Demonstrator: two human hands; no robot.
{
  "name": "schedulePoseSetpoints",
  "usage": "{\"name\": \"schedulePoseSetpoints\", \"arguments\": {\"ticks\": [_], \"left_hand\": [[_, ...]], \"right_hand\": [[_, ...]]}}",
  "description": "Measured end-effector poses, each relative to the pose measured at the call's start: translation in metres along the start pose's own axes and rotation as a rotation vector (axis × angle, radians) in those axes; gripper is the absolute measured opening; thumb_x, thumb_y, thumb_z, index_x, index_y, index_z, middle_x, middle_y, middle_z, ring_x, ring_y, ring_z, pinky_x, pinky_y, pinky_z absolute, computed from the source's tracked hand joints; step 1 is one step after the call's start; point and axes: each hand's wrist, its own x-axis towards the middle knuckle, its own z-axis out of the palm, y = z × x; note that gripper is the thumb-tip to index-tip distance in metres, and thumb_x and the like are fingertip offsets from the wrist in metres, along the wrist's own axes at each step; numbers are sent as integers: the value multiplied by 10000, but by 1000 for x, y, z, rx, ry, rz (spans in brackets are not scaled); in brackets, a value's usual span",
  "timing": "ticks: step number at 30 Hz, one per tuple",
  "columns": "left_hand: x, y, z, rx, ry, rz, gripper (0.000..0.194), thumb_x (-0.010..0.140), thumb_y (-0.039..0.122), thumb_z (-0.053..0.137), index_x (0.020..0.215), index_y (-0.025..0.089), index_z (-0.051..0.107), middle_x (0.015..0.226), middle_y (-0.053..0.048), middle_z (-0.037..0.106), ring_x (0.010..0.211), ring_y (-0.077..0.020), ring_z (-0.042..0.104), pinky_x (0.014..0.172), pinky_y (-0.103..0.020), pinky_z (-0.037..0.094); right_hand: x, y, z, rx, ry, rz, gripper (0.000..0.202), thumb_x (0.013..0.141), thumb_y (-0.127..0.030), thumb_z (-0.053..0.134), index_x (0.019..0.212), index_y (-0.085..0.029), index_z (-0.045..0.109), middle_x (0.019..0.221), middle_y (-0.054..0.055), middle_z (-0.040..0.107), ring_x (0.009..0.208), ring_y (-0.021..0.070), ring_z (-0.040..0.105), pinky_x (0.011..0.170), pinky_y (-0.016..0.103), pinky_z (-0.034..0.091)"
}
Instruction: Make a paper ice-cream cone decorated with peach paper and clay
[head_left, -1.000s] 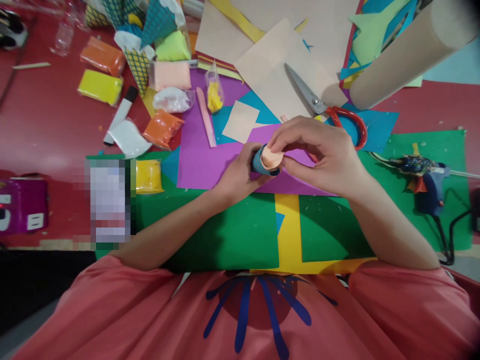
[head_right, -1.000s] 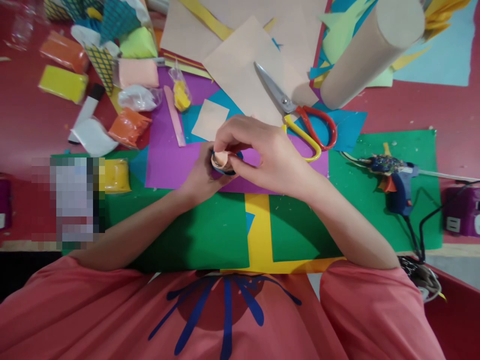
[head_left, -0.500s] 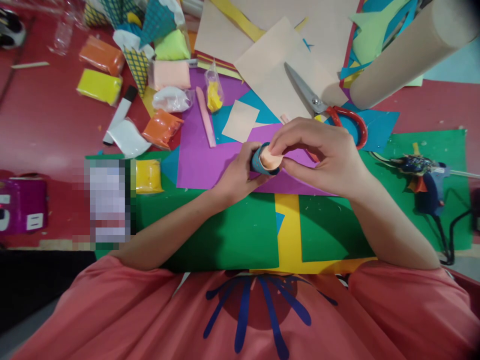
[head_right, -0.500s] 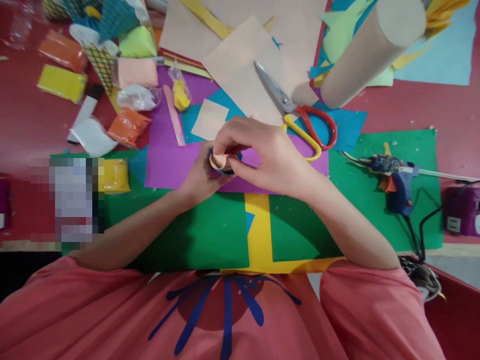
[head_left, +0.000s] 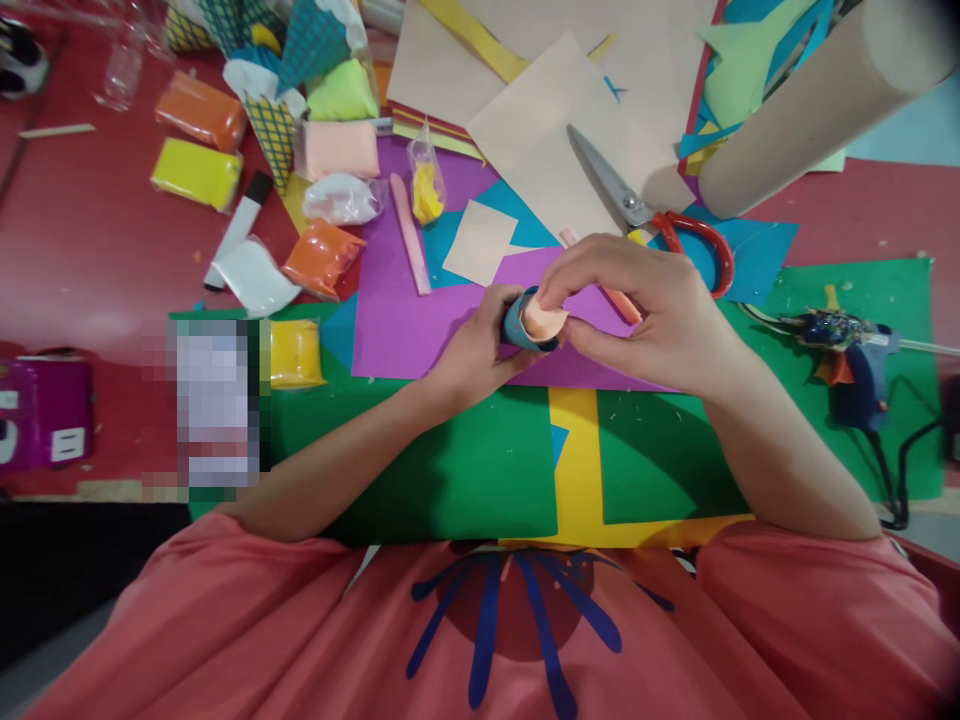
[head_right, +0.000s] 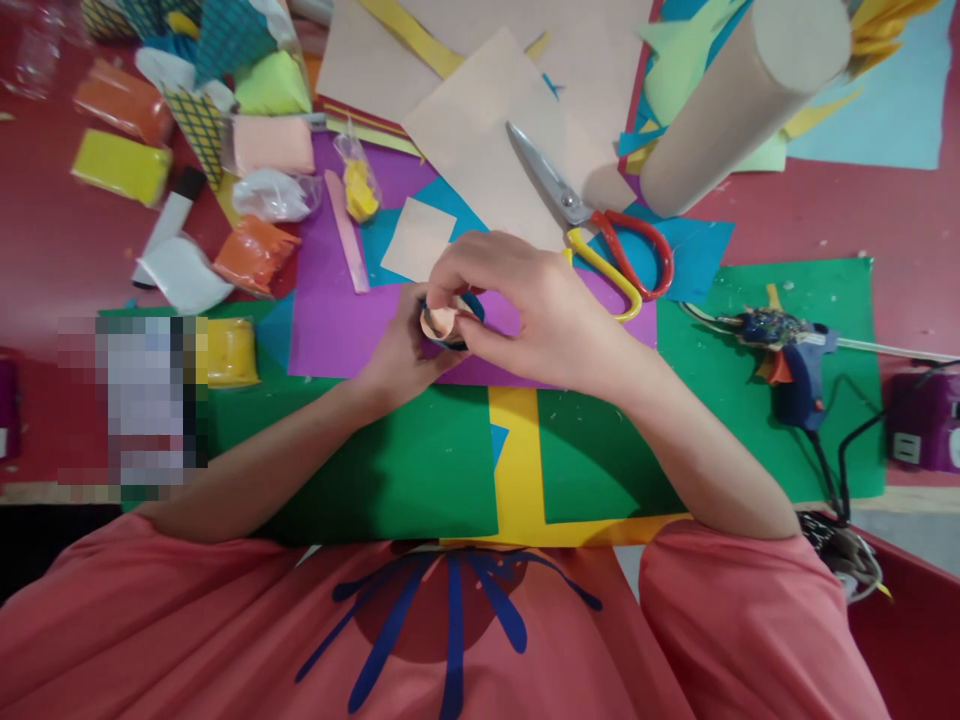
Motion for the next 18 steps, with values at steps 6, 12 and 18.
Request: {"name": "schedulePoseSetpoints", "arguments": {"ticks": [6,12,18], "left_hand": [[3,1,0,-81,29,10,558,874,678,577,1214,265,421,1098,-59,659,936,-197,695,724,-314,560],[3,-2,0,-165,45,-4,580,844,730,567,1186,280,436,1040,-32,622,911,-178,680,716,-308,568],[2,0,-2,-273,-110,-144,632,835,736,551,1241,279,392,1038,-32,665,884,-161,674,694,-275,534]], "right_hand": [[0,-1,2,-20,35,81,43,895,-244,621,933,-255,635,992,17,721,976,196,696,928,391,595],[-1,-3,-6,-31,41,74,139,949,-295,580,1070,-286,648,1092,29,721,1048,200,686,905,371,619],[2,-3,-15,-204,12,-30,149,938,-268,594,1029,-338,688,1235,21,690,1193,206,650,1000,383,584]]}}
